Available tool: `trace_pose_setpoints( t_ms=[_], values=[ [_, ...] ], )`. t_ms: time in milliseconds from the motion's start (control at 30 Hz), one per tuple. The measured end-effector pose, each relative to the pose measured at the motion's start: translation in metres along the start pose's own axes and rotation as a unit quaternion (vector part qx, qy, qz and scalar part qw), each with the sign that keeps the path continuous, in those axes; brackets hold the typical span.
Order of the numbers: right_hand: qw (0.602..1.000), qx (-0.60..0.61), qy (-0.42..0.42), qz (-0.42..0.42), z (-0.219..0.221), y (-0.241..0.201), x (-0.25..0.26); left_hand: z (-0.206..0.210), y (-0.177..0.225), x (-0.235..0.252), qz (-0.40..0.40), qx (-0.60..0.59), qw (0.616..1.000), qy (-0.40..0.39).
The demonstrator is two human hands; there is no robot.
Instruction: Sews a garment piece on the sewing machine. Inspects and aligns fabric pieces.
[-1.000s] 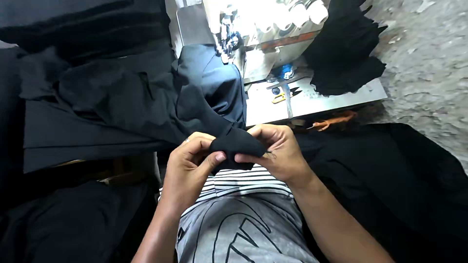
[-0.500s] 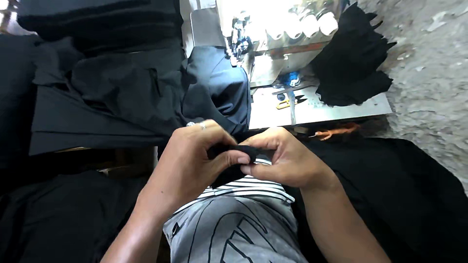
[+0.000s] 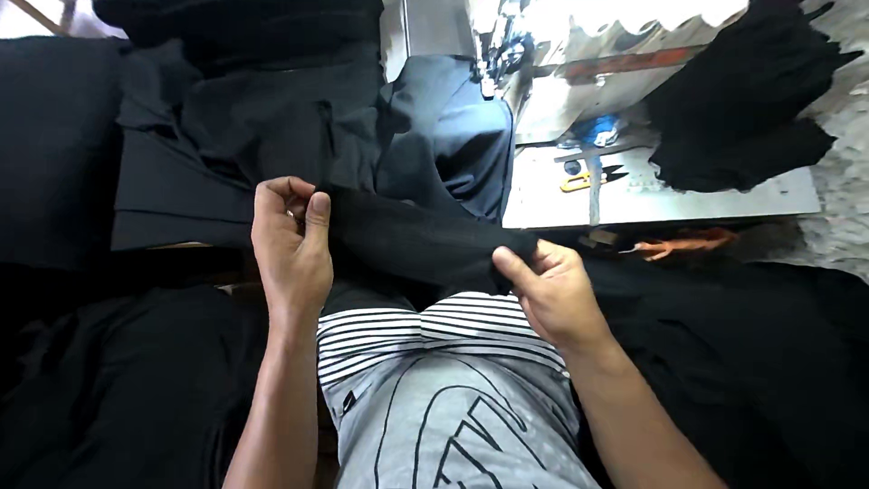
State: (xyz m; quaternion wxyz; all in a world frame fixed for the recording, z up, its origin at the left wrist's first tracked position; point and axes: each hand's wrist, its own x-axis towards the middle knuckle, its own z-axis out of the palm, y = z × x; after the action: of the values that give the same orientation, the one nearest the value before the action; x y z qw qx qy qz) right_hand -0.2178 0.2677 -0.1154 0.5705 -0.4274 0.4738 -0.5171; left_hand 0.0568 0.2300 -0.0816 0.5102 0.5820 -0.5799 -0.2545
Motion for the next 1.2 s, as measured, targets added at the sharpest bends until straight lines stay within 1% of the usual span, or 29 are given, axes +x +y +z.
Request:
trace_pose_setpoints(
  t_ms=[33,100,167,233,267,333,367,433,500,567,600,633,667,700,733,767,800,833,867,900,933,967,1000,1033,1067,1100,1133,1200],
  values=[
    [0.999,-0.006,0.038,-0.014,0.002,-0.002,0.002,0.004,-0.005,-0.003,0.003,-0.003,1.0,0.005],
    [0.988,-0.072,0.109,-0.078,0.008,-0.004,0.008,0.016,-0.012,-0.009,0.015,-0.004,1.0,0.024],
    [0.958,-0.184,0.16,-0.154,0.007,-0.005,0.012,0.028,-0.015,-0.014,0.028,0.005,0.998,0.057],
    [0.914,-0.29,0.203,-0.197,-0.005,-0.004,0.015,0.027,-0.023,-0.012,0.045,0.05,0.994,0.087],
    [0.898,-0.323,0.222,-0.2,-0.014,-0.004,0.016,0.022,-0.029,-0.008,0.044,0.088,0.99,0.102],
    [0.885,-0.35,0.24,-0.192,-0.024,-0.003,0.018,0.017,-0.037,-0.003,0.032,0.13,0.984,0.118],
    [0.886,-0.347,0.242,-0.188,-0.024,-0.003,0.017,0.019,-0.034,-0.002,0.026,0.136,0.984,0.115],
    [0.894,-0.332,0.246,-0.175,-0.026,-0.003,0.012,0.023,-0.026,-0.007,0.029,0.141,0.987,0.077],
    [0.896,-0.332,0.248,-0.16,-0.039,-0.009,0.005,0.014,-0.031,0.003,0.042,0.133,0.988,0.064],
    [0.9,-0.339,0.223,-0.158,-0.045,-0.01,-0.004,0.006,-0.038,0.015,0.059,0.13,0.987,0.078],
    [0.905,-0.342,0.197,-0.158,-0.045,-0.007,-0.007,0.004,-0.032,0.017,0.075,0.129,0.987,0.057],
    [0.909,-0.356,0.159,-0.148,-0.046,-0.005,-0.01,0.003,-0.019,0.012,0.1,0.121,0.988,0.001],
    [0.906,-0.385,0.108,-0.137,-0.047,-0.004,-0.013,0.004,-0.004,0.008,0.146,0.091,0.982,-0.078],
    [0.896,-0.424,0.049,-0.126,-0.046,-0.006,-0.013,0.009,0.01,0.004,0.201,0.062,0.964,-0.162],
    [0.882,-0.457,-0.012,-0.113,-0.042,-0.009,-0.014,0.017,0.022,0.001,0.253,0.033,0.935,-0.245],
    [0.882,-0.452,-0.073,-0.114,-0.034,-0.015,-0.015,0.027,0.034,-0.004,0.293,0.014,0.904,-0.311],
    [0.894,-0.406,-0.135,-0.132,-0.025,-0.022,-0.014,0.035,0.042,-0.007,0.318,-0.003,0.882,-0.348],
    [0.914,-0.321,-0.192,-0.157,-0.016,-0.028,-0.012,0.041,0.047,-0.009,0.322,-0.032,0.878,-0.354],
    [0.931,-0.223,-0.233,-0.17,-0.007,-0.034,-0.01,0.044,0.048,-0.01,0.299,-0.083,0.89,-0.333],
    [0.941,-0.142,-0.256,-0.168,0.0,-0.039,-0.009,0.046,0.045,-0.013,0.249,-0.157,0.91,-0.293],
    [0.948,-0.083,-0.266,-0.153,0.004,-0.044,-0.007,0.049,0.039,-0.017,0.176,-0.241,0.923,-0.244],
    [0.956,-0.037,-0.258,-0.136,0.005,-0.048,-0.006,0.052,0.034,-0.023,0.081,-0.328,0.917,-0.215],
    [0.965,-0.003,-0.234,-0.121,0.006,-0.05,-0.005,0.055,0.029,-0.031,-0.008,-0.405,0.887,-0.223],
    [0.972,0.016,-0.203,-0.113,0.008,-0.051,-0.005,0.056,0.023,-0.04,-0.074,-0.455,0.853,-0.244],
    [0.979,0.022,-0.169,-0.111,0.01,-0.049,-0.004,0.055,0.018,-0.051,-0.115,-0.482,0.825,-0.27],
    [0.985,0.023,-0.134,-0.11,0.013,-0.047,-0.003,0.055,0.017,-0.061,-0.139,-0.498,0.808,-0.282],
    [0.988,0.025,-0.105,-0.107,0.017,-0.043,-0.002,0.055,0.018,-0.068,-0.153,-0.502,0.806,-0.273],
    [0.99,0.054,-0.079,-0.106,0.021,-0.036,-0.001,0.056,0.029,-0.068,-0.174,-0.475,0.833,-0.223]
  ],
)
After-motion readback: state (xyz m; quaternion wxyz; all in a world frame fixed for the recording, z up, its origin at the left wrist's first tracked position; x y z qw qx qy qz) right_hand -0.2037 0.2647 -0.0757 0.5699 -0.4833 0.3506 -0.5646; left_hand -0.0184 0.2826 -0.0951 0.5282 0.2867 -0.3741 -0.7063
